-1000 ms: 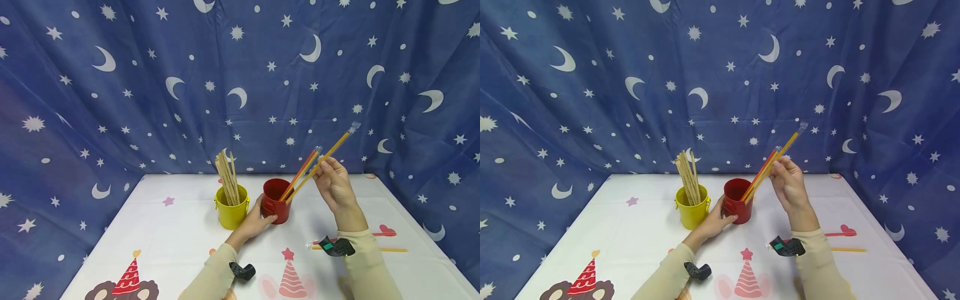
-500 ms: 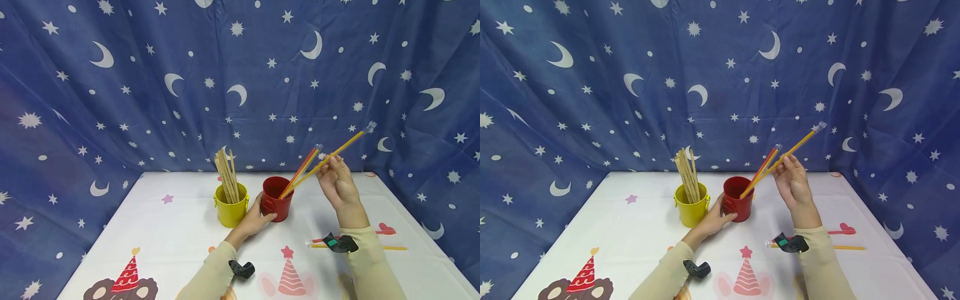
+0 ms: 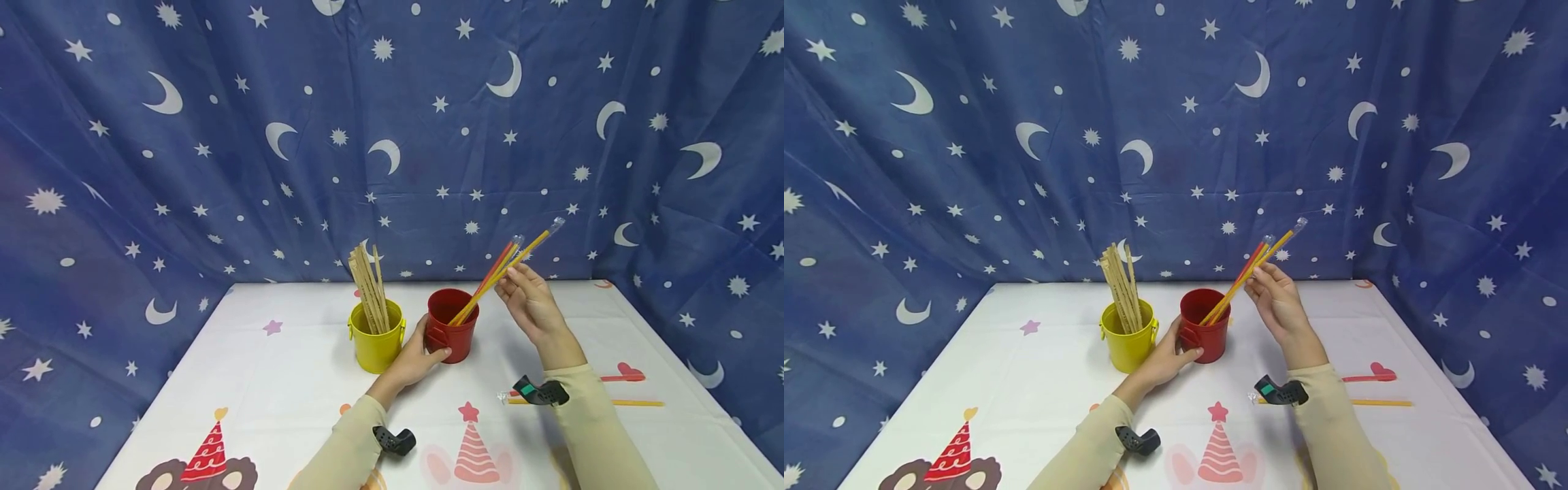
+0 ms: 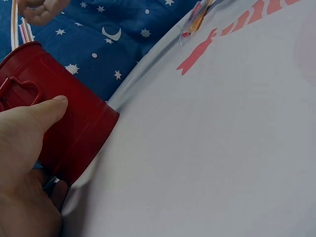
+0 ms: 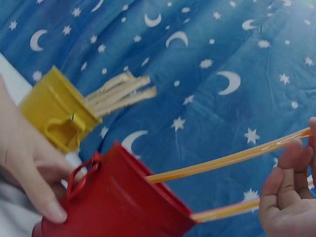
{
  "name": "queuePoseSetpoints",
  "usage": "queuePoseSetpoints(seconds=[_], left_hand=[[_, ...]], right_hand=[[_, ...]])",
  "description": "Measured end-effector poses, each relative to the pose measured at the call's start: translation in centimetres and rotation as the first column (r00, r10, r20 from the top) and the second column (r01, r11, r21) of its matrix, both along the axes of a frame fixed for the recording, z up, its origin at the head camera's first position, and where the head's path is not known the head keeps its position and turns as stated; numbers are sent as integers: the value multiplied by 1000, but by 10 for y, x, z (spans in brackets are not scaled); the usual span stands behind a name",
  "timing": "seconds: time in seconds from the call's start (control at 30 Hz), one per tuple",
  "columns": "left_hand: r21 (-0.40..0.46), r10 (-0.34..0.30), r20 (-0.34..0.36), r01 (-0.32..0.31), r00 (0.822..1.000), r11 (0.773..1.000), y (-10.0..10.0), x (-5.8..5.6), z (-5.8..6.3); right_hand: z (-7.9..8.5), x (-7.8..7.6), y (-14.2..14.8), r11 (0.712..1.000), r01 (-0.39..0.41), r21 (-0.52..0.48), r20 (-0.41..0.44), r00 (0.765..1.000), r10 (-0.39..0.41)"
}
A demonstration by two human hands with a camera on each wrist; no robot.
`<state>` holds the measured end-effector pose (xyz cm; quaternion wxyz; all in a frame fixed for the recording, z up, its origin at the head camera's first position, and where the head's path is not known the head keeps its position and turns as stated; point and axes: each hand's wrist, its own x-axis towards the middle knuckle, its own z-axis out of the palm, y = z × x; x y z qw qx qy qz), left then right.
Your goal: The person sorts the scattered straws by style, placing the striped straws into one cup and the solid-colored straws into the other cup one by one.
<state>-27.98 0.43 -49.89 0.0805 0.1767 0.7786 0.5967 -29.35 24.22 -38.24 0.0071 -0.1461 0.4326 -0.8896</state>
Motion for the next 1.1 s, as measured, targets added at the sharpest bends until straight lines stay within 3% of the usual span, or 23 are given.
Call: queuePoseSetpoints(seconds=[0.17, 0.33, 0.6, 0.77, 1.1], left_hand=[[-2, 2, -5, -2, 1000, 1000, 0, 0, -1], [1, 3, 2, -3, 1000, 1000, 0, 0, -2], [-1, 0, 1, 0, 1000, 1000, 0, 1, 0], [0, 1, -1, -1, 1000, 1000, 1, 1, -1], [6, -5, -11, 5, 1000, 1000, 1, 1, 1]], right_hand=[[-9, -5, 3, 991, -17, 130, 43, 999, 12], [-14, -7, 5, 964, 7, 265, 124, 991, -42], [-19, -7, 9, 849, 35, 526, 161, 977, -140], [-22, -9, 8, 824, 36, 565, 155, 977, -149], [-28, -12, 8, 827, 47, 559, 172, 970, -172]])
